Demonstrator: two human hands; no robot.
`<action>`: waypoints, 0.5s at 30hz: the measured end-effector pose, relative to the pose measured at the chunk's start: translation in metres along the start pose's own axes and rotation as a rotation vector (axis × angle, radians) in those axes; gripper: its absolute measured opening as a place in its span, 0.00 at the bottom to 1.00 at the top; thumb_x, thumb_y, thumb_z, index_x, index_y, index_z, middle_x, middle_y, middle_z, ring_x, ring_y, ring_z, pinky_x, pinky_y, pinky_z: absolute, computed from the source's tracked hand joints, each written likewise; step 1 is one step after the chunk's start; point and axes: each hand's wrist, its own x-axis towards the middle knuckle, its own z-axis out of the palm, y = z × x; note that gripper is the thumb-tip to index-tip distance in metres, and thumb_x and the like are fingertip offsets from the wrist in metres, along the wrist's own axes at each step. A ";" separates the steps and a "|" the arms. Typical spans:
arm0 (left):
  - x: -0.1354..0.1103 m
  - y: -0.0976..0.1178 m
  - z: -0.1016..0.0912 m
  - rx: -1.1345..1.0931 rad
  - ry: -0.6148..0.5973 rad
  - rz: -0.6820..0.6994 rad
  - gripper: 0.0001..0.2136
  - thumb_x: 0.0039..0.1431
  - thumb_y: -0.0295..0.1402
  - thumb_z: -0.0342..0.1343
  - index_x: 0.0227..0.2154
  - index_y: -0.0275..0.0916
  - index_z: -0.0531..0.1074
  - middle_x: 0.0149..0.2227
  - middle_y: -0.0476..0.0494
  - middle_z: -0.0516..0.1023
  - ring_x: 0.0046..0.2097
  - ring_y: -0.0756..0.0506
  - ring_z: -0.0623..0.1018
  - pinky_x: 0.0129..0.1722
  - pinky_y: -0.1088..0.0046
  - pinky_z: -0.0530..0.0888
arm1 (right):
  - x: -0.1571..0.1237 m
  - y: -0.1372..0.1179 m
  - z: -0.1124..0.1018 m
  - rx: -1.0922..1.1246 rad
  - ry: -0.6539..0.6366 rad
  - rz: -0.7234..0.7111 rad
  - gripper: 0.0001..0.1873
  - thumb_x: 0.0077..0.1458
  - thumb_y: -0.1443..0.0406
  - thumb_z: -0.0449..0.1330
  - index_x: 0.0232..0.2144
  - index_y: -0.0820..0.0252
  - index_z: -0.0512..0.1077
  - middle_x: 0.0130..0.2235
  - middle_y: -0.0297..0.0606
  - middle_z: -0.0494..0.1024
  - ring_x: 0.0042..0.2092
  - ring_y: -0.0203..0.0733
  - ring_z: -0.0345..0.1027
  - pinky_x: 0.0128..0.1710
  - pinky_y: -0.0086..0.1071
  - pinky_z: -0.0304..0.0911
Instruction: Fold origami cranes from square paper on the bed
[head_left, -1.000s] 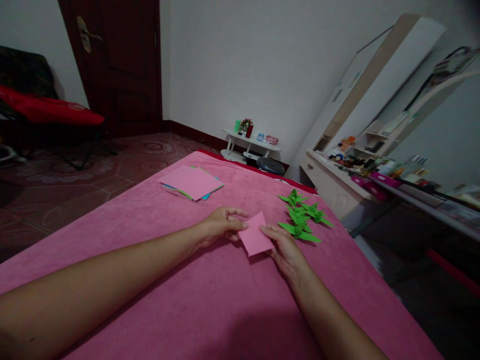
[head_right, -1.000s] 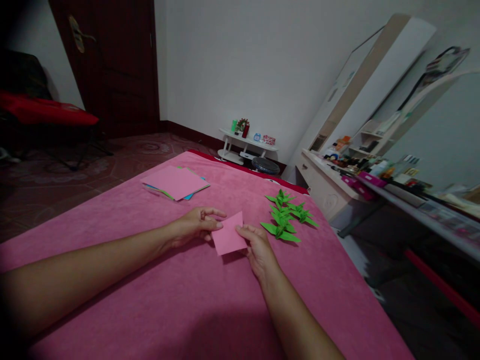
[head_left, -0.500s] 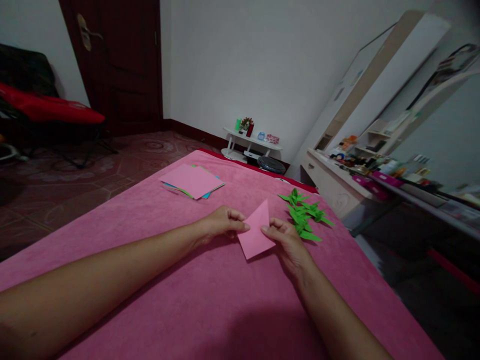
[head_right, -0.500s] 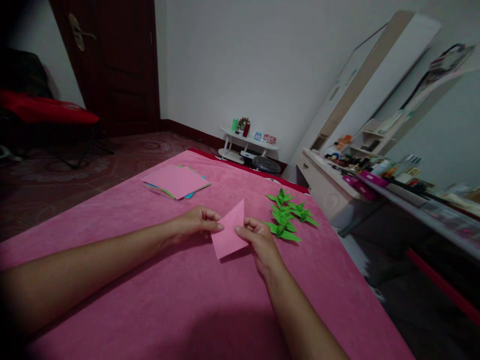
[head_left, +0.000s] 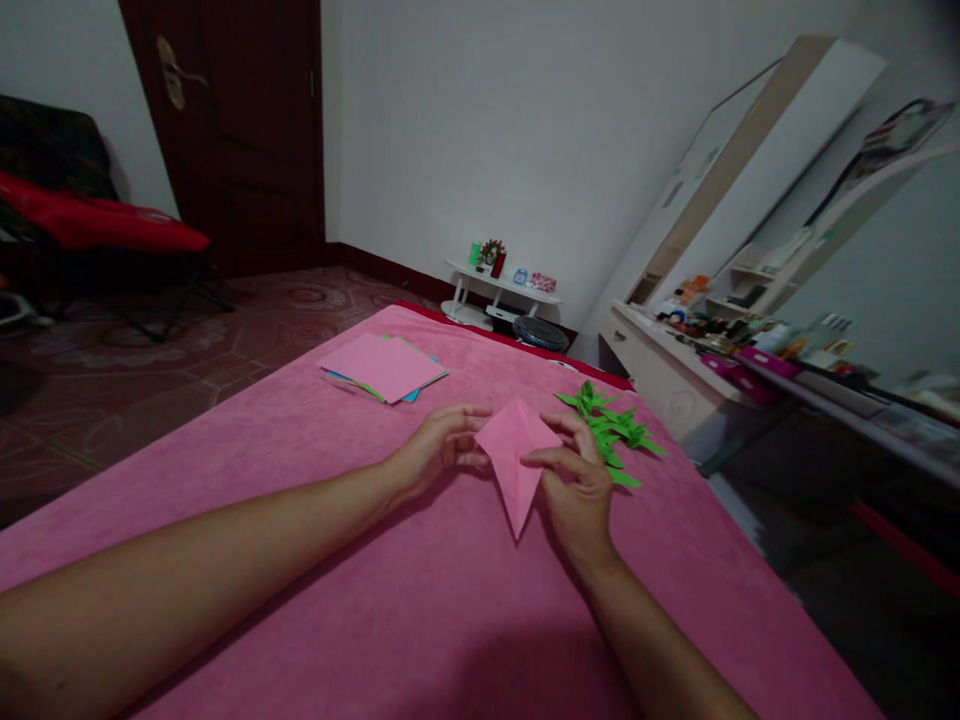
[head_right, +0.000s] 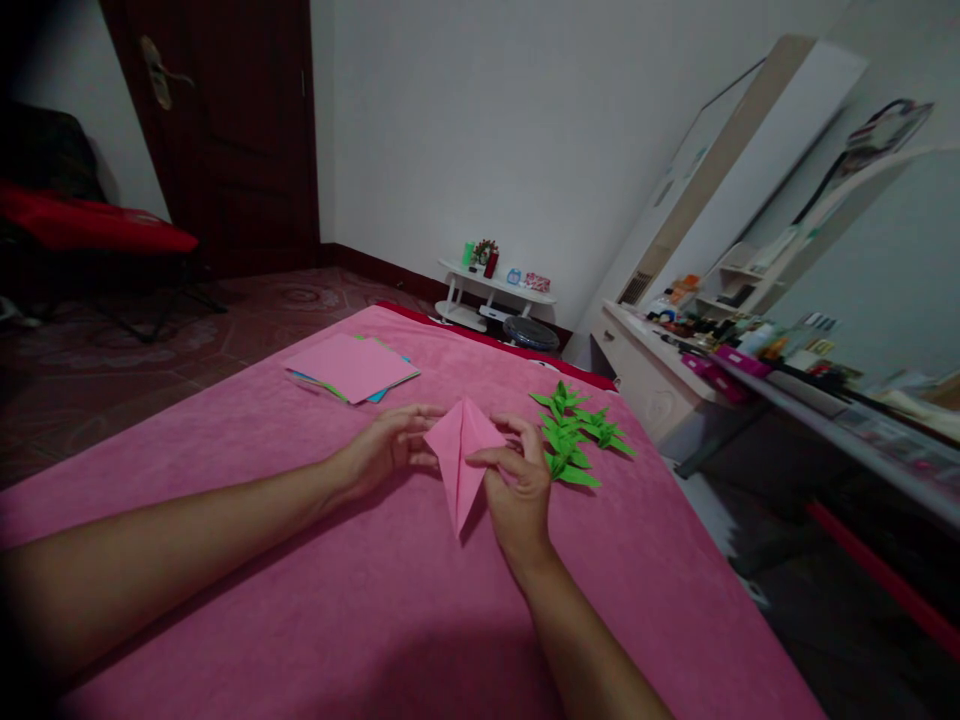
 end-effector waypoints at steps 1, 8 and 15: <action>-0.001 0.000 0.000 0.004 -0.043 -0.039 0.13 0.49 0.36 0.57 0.35 0.33 0.72 0.31 0.41 0.75 0.28 0.48 0.76 0.31 0.68 0.74 | -0.001 0.000 0.000 0.012 -0.006 0.019 0.17 0.42 0.77 0.54 0.23 0.52 0.78 0.45 0.37 0.69 0.51 0.45 0.61 0.51 0.39 0.56; -0.006 -0.008 0.003 0.223 -0.116 -0.160 0.15 0.38 0.34 0.67 0.28 0.29 0.74 0.24 0.42 0.76 0.20 0.53 0.71 0.23 0.76 0.71 | -0.005 0.003 0.007 0.151 -0.054 0.169 0.14 0.43 0.74 0.55 0.26 0.54 0.77 0.40 0.37 0.74 0.44 0.43 0.66 0.45 0.34 0.59; -0.004 -0.012 0.008 0.074 0.180 -0.122 0.17 0.36 0.31 0.68 0.31 0.29 0.74 0.30 0.39 0.78 0.25 0.51 0.75 0.24 0.80 0.72 | -0.011 0.006 0.015 0.531 0.001 0.614 0.16 0.50 0.57 0.59 0.42 0.55 0.68 0.36 0.37 0.76 0.31 0.38 0.70 0.29 0.29 0.63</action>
